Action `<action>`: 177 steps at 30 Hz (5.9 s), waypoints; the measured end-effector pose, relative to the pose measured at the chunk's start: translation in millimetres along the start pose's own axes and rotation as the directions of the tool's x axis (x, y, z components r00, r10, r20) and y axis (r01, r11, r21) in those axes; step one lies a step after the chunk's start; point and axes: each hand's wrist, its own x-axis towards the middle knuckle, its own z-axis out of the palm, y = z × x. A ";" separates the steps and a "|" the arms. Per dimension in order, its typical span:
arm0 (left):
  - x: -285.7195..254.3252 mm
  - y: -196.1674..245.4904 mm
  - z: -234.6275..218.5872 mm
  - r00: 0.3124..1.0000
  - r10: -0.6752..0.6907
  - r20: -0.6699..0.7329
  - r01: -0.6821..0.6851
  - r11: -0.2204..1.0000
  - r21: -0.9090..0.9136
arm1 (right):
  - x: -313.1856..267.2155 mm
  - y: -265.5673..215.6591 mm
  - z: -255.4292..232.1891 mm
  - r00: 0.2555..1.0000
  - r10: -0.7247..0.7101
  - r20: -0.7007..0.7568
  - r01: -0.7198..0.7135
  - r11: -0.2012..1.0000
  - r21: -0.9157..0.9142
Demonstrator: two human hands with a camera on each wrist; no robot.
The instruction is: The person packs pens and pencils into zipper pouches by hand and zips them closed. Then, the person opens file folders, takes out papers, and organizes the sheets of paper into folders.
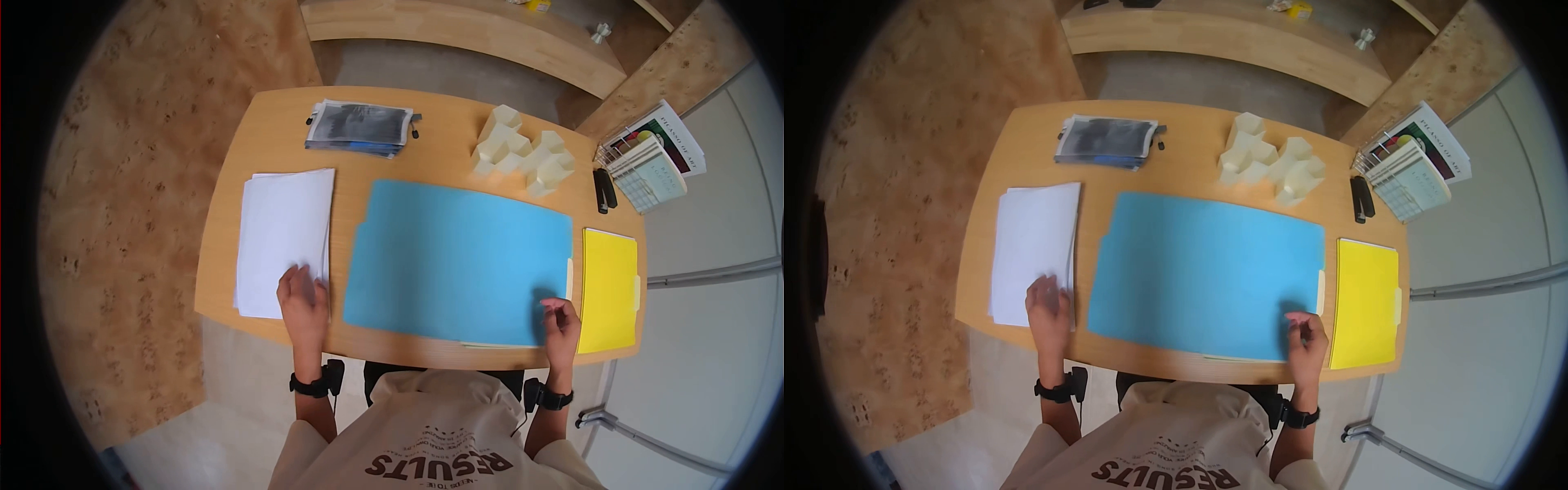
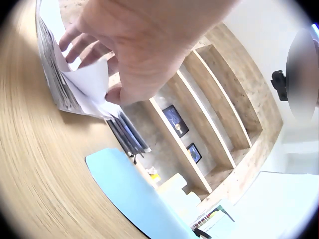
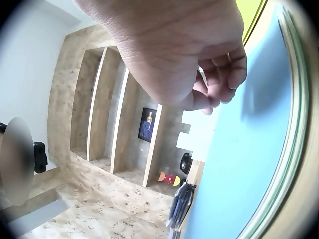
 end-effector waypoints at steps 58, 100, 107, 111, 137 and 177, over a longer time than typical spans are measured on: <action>15.7 30.8 -1.5 0.996 0.040 0.079 -0.044 0.998 0.053 | 51.1 20.4 8.1 0.960 0.036 -0.279 -0.108 0.962 -0.249; 10.5 49.3 -5.5 0.999 0.017 0.029 -0.008 0.961 -0.275 | 43.5 2.4 5.6 0.912 -0.099 -0.399 -0.082 0.907 -0.412; -33.8 135.2 27.2 0.945 0.272 0.182 -0.133 0.828 -0.545 | 11.7 -56.6 65.9 0.904 0.035 0.426 -0.172 0.942 0.289; -60.7 164.3 44.1 0.837 0.446 0.317 -0.119 0.714 -0.690 | 1.7 -72.3 98.0 0.848 0.176 0.499 -0.350 0.894 0.279; 14.4 25.3 8.7 0.996 0.074 0.055 -0.073 0.997 -0.028 | 55.6 5.5 -5.9 0.980 0.045 -0.195 -0.095 0.963 -0.253; 23.1 6.4 -7.1 0.994 0.075 0.079 -0.057 0.976 -0.209 | 45.0 9.9 -13.4 0.970 0.021 -0.242 -0.107 0.930 -0.350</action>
